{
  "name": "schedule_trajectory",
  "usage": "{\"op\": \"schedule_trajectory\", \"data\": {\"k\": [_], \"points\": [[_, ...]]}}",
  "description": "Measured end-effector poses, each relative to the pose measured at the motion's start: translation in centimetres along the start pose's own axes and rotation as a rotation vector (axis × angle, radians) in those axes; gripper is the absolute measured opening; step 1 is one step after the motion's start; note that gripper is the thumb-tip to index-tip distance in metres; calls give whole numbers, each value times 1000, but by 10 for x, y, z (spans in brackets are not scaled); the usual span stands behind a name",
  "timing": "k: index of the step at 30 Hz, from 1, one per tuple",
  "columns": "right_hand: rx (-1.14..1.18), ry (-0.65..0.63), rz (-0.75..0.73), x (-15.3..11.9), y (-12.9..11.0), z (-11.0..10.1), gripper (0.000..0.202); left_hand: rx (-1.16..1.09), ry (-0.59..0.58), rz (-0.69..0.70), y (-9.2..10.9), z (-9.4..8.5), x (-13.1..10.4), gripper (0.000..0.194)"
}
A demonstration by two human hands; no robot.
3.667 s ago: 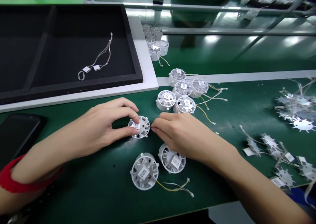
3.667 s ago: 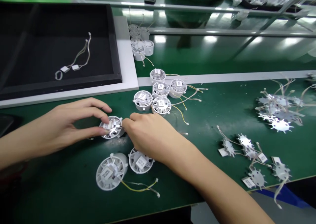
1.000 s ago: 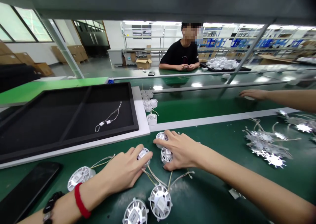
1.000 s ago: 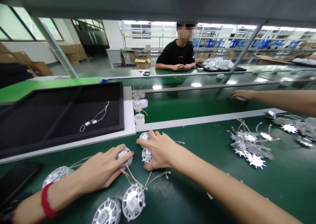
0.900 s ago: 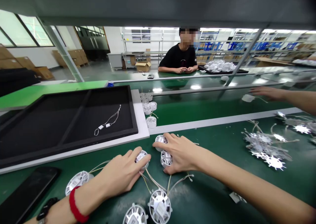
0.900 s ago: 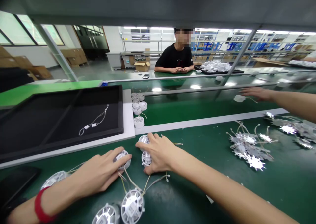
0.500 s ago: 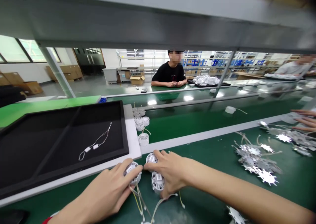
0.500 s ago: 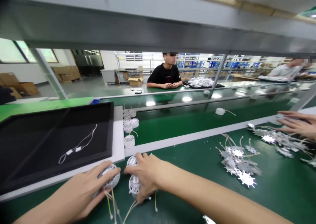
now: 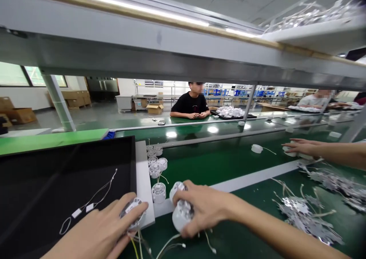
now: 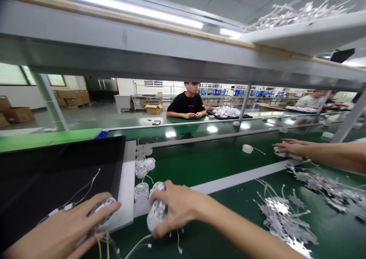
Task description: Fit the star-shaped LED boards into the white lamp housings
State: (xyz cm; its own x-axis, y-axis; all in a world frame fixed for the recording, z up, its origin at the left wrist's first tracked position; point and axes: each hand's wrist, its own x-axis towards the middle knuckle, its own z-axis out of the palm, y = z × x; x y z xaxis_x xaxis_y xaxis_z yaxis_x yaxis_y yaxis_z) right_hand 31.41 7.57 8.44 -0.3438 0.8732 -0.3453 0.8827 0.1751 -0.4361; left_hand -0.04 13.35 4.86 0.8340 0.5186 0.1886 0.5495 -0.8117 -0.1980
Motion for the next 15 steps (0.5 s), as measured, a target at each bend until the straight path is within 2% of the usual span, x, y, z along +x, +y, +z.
{"op": "schedule_trajectory", "data": {"k": [2, 4, 6, 8, 11, 15], "points": [[27, 62, -2, 9, 9, -29, 79, -3, -116, -8, -9, -17, 28, 56], [35, 100, -13, 27, 20, -60, 74, -13, -208, -77, -22, -31, 69, 57], [58, 94, 1, 54, 33, -90, 71, -31, -198, -119, -42, -36, 118, 55], [49, 128, 63, 85, 48, -119, 71, -54, -174, -167, -68, -31, 168, 54], [13, 226, 185, 135, 73, -156, 72, -106, -122, -252, -112, -13, 238, 47], [-26, 345, 287, 205, 106, -190, 45, -137, -35, -390, -163, 19, 311, 45]]}}
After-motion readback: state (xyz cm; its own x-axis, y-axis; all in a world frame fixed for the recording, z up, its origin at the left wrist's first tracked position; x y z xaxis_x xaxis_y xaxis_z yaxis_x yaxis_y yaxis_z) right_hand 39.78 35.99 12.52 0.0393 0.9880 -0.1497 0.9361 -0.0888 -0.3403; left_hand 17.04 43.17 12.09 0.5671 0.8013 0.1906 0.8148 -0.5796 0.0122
